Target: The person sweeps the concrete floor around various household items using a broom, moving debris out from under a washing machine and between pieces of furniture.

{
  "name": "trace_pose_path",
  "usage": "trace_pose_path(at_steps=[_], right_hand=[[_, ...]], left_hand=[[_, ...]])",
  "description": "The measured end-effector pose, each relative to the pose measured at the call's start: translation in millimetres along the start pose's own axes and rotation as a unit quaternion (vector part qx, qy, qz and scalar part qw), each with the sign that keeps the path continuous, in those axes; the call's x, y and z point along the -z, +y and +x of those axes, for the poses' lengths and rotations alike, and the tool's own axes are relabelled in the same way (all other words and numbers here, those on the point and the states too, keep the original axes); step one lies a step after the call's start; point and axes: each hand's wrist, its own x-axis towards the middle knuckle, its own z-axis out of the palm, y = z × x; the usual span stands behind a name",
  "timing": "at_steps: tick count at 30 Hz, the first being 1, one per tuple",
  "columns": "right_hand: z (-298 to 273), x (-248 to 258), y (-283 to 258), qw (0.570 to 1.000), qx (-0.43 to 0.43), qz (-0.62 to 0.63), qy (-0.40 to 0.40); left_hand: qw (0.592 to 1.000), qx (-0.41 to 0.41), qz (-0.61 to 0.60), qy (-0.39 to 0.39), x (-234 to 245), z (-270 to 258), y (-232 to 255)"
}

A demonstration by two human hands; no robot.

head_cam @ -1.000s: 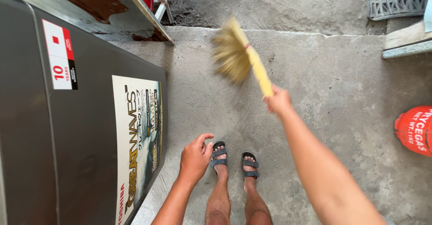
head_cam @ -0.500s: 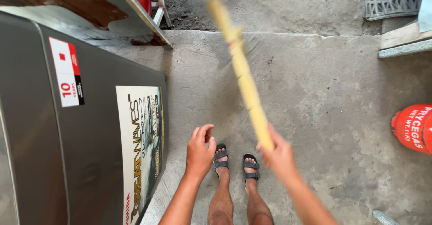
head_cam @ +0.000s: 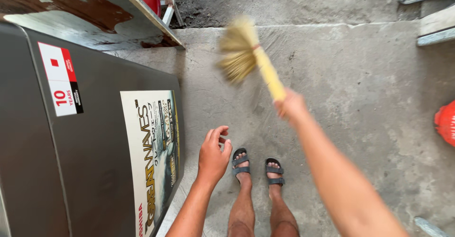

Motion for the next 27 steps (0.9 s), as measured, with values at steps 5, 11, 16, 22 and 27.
trace_pose_path(at_steps=[5, 11, 16, 22, 27], right_hand=[[19.1, 40.2, -59.4, 0.994, 0.066, 0.011, 0.082], [-85.1, 45.3, -68.4, 0.984, 0.145, -0.054, 0.087], [-191.1, 5.6, -34.5, 0.994, 0.059, 0.078, -0.039], [-154.5, -60.5, -11.5, 0.970, -0.058, 0.179, -0.154], [-33.8, -34.3, -9.7, 0.988, -0.057, 0.138, -0.046]], left_hand=[[1.000, 0.018, 0.008, -0.013, -3.2, -9.0, -6.6], [1.000, 0.013, -0.022, -0.011, -12.6, -8.6, 1.6], [1.000, -0.009, -0.028, -0.008, -15.5, -2.4, 7.5], [1.000, -0.012, -0.016, -0.014, -15.2, 1.0, 9.7], [1.000, 0.002, 0.009, -0.018, -9.0, -3.3, 5.2]])
